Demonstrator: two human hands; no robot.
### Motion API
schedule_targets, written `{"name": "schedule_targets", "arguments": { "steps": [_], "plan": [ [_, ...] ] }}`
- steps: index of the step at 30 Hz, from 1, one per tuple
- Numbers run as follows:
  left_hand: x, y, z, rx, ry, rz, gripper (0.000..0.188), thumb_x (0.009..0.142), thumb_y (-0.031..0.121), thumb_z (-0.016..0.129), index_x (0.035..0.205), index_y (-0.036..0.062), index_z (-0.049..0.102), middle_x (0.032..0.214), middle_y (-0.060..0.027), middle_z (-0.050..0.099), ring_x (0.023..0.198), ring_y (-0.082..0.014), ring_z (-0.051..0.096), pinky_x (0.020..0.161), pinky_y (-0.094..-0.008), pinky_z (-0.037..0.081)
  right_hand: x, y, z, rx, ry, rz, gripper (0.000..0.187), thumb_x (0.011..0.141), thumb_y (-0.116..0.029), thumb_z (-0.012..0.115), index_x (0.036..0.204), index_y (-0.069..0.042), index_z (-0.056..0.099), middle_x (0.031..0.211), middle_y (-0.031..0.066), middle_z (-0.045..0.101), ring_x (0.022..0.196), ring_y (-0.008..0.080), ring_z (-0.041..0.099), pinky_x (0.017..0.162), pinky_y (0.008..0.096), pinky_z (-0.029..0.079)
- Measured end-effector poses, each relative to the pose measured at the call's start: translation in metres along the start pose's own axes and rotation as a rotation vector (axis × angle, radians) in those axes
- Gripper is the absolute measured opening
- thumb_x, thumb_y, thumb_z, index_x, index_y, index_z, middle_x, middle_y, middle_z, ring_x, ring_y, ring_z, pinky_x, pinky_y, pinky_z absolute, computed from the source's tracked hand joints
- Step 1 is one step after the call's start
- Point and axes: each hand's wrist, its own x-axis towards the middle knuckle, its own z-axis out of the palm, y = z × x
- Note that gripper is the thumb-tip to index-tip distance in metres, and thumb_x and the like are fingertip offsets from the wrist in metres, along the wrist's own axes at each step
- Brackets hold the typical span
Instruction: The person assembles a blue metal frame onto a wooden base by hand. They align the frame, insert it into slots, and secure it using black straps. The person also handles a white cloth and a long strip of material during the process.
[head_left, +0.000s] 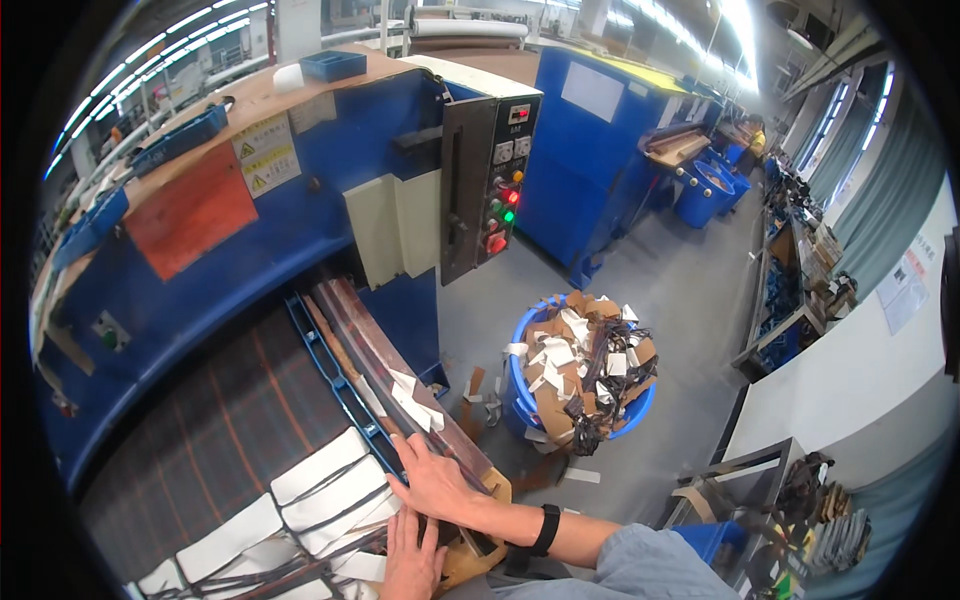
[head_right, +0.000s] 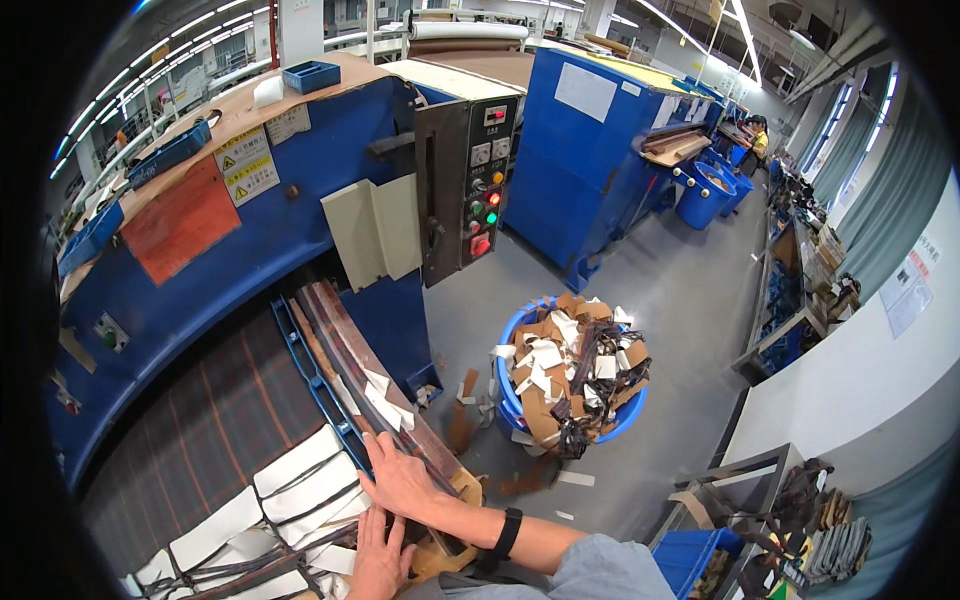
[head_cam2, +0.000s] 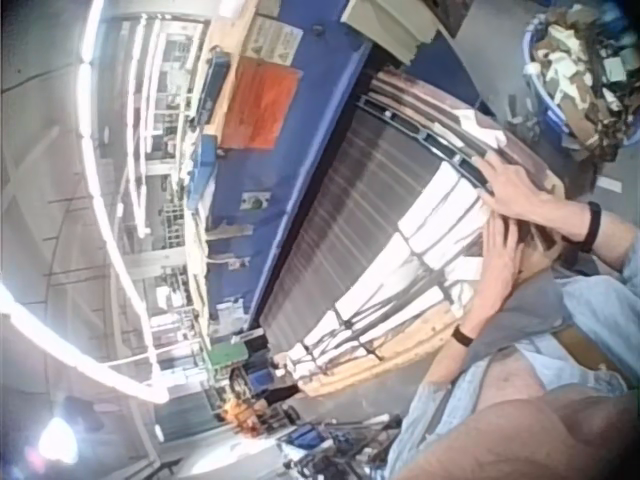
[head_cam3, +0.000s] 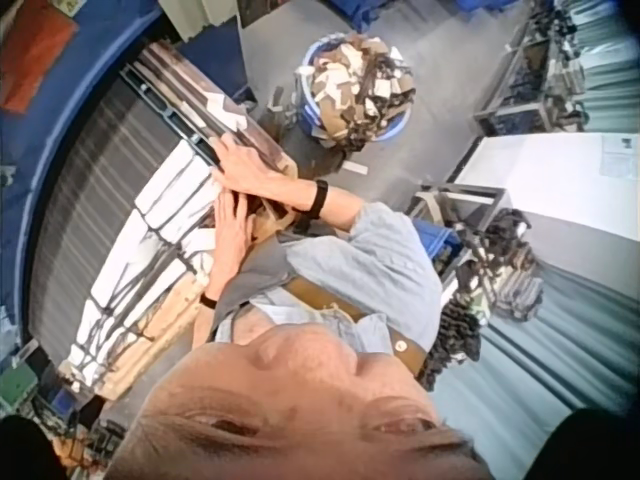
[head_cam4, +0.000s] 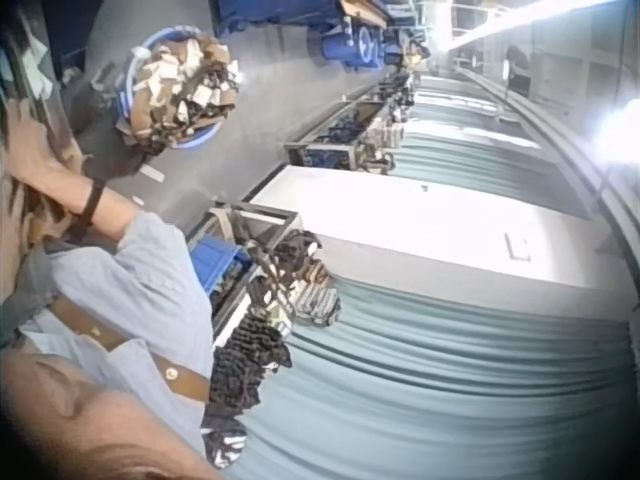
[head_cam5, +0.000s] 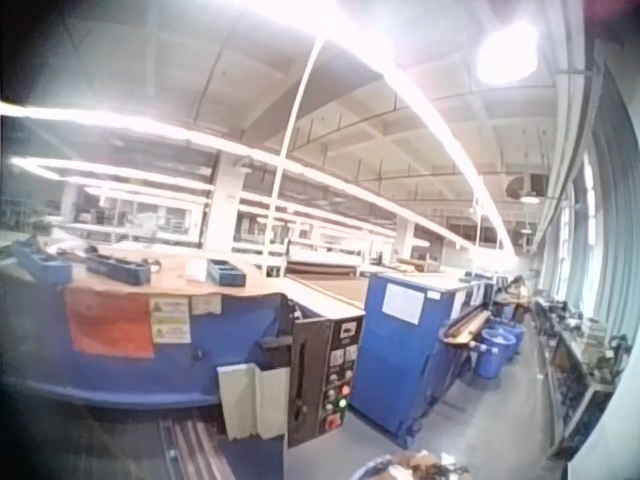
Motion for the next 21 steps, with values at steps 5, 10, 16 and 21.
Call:
{"name": "schedule_targets", "arguments": {
  "steps": [5, 10, 16, 21],
  "plan": [
    [0.003, 0.023, -0.019, -0.054, 0.058, -0.001, 0.071, 0.102, 0.014, 0.069, 0.164, -0.0050, 0.041, 0.170, -0.0343, 0.034, 0.156, -0.0535, 0.034, 0.130, -0.0606, 0.029, -0.003, 0.002, -0.005, 0.030, -0.007, 0.018, 0.068, 0.102, -0.034, 0.072, 0.153, 0.004, 0.049, 0.126, 0.0204, 0.054, 0.093, 0.0375, 0.076, 0.068, 0.0485, 0.062],
    [0.005, 0.032, -0.021, -0.010, -0.018, -0.032, 0.076, 0.101, 0.016, 0.069, 0.166, -0.0052, 0.037, 0.172, -0.0345, 0.030, 0.159, -0.0526, 0.030, 0.132, -0.0611, 0.025, -0.004, 0.000, -0.014, 0.030, -0.045, 0.040, 0.068, 0.102, -0.035, 0.072, 0.153, 0.005, 0.048, 0.126, 0.0201, 0.055, 0.089, 0.0389, 0.075, 0.069, 0.0499, 0.062],
    [0.002, 0.027, -0.015, 0.116, -0.069, -0.071, 0.084, 0.092, 0.027, 0.080, 0.161, -0.0055, 0.044, 0.166, -0.0349, 0.038, 0.159, -0.0508, 0.034, 0.132, -0.0613, 0.026, 0.005, -0.011, -0.020, -0.004, -0.161, 0.013, 0.063, 0.101, -0.033, 0.068, 0.147, 0.005, 0.049, 0.126, 0.0252, 0.055, 0.088, 0.0440, 0.074, 0.073, 0.0547, 0.063],
    [0.009, 0.030, -0.023, 0.252, -0.087, -0.007, 0.076, 0.098, 0.029, 0.071, 0.160, -0.0062, 0.045, 0.167, -0.0349, 0.039, 0.159, -0.0492, 0.035, 0.132, -0.0581, 0.026, 0.009, 0.003, -0.030, -0.004, -0.067, -0.022, 0.064, 0.098, -0.033, 0.071, 0.146, 0.005, 0.053, 0.124, 0.0239, 0.059, 0.096, 0.0462, 0.072, 0.080, 0.0551, 0.061]
  ]
}}
